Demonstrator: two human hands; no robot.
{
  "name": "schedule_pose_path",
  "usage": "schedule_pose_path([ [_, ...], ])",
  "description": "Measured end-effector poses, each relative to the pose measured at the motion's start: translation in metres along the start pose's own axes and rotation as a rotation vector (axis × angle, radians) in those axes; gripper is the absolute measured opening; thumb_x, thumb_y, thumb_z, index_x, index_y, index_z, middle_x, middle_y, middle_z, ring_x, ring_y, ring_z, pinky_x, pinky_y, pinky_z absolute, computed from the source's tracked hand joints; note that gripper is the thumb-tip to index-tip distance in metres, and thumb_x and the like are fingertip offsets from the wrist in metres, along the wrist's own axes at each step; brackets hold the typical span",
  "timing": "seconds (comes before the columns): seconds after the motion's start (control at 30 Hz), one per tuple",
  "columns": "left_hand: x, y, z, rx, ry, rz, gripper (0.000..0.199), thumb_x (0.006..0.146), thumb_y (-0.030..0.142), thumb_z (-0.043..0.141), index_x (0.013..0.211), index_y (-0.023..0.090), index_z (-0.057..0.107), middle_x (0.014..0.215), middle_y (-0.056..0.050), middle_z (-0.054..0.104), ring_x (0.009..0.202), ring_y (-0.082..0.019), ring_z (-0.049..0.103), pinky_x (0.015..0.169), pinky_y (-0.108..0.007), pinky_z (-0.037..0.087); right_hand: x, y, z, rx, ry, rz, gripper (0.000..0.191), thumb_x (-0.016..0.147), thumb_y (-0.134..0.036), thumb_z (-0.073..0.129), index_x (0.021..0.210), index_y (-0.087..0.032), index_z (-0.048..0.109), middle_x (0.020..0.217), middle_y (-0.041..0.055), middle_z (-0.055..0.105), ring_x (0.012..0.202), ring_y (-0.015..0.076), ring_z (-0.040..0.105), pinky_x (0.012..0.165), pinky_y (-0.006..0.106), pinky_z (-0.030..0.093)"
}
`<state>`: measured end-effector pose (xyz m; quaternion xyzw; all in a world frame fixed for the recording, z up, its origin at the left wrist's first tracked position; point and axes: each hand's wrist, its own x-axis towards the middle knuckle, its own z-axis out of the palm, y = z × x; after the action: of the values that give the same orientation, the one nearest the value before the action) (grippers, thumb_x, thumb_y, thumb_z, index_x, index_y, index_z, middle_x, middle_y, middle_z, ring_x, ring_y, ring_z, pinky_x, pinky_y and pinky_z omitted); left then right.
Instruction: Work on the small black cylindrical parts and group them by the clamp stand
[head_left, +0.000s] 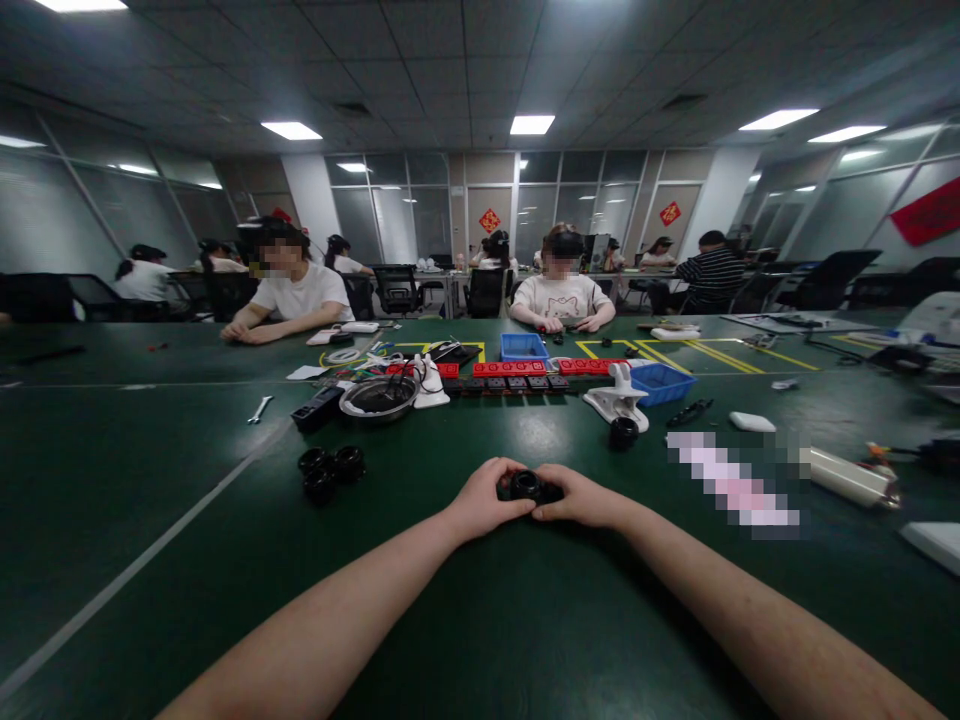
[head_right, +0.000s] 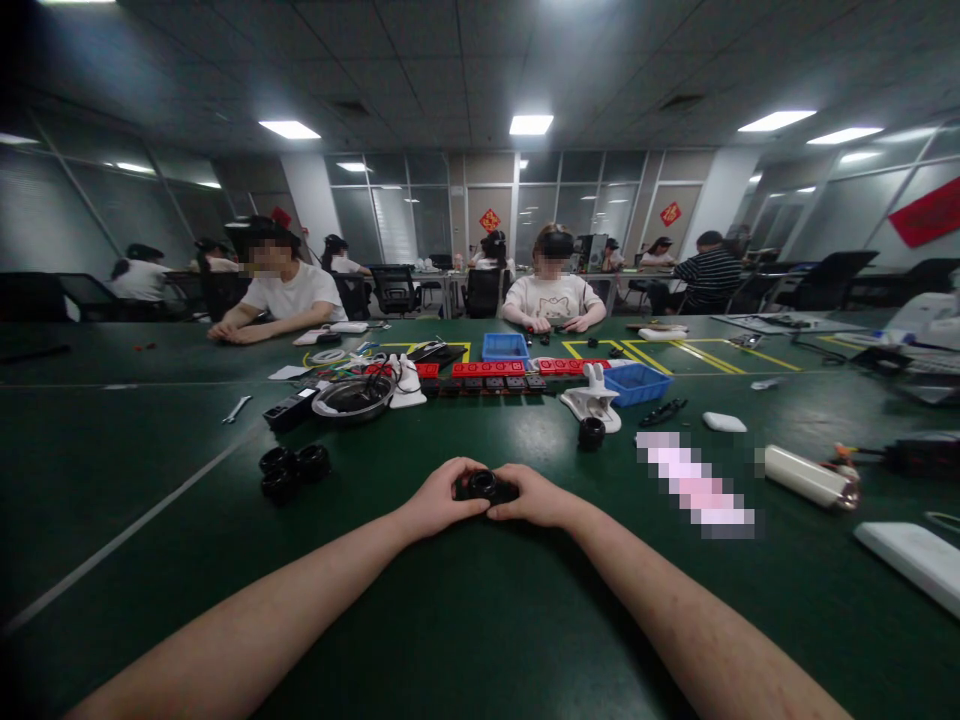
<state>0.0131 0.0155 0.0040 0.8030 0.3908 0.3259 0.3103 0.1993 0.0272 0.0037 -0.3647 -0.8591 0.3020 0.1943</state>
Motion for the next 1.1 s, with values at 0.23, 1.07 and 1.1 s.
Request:
schedule_pose_path([
  [0.23,0.0002,-0.0021,0.0019,-0.003,-0.013,0.011,0.038,0.063,0.033,0.061,0.097,0.019,0.051,0.095,-0.004,0.051,0.084,-0.017,0.048,0.071,-0.028,0.040,0.0000,0.0004,-0.0007,0.154,-0.005,-0.008,0.032,0.064,-0.024,0.060,0.095,-0.016,0.055,0.083,0.0012,0.054,0.076,0.0154,0.050,0.068,0.026,0.039],
  [1.07,0.0021,-0.0006,0.0021,0.016,0.037,-0.038,0.039,0.058,0.033,0.064,0.093,0.018,0.054,0.088,-0.003,0.052,0.078,-0.015,0.048,0.067,-0.025,0.039,-0.0003,-0.0003,0.0030,0.202,0.034,0.144,0.028,0.060,-0.026,0.062,0.083,-0.014,0.053,0.071,-0.0022,0.051,0.067,0.0121,0.047,0.059,0.022,0.036],
  [1.1,0.0018,-0.0001,0.0026,0.020,0.043,-0.043,0.039,0.058,0.033,0.065,0.092,0.018,0.054,0.087,-0.002,0.052,0.077,-0.015,0.048,0.066,-0.025,0.039,-0.0001,0.0001,0.0039,0.195,0.041,0.168,0.028,0.059,-0.027,0.063,0.081,-0.014,0.052,0.069,-0.0029,0.050,0.064,0.0113,0.046,0.056,0.021,0.035],
])
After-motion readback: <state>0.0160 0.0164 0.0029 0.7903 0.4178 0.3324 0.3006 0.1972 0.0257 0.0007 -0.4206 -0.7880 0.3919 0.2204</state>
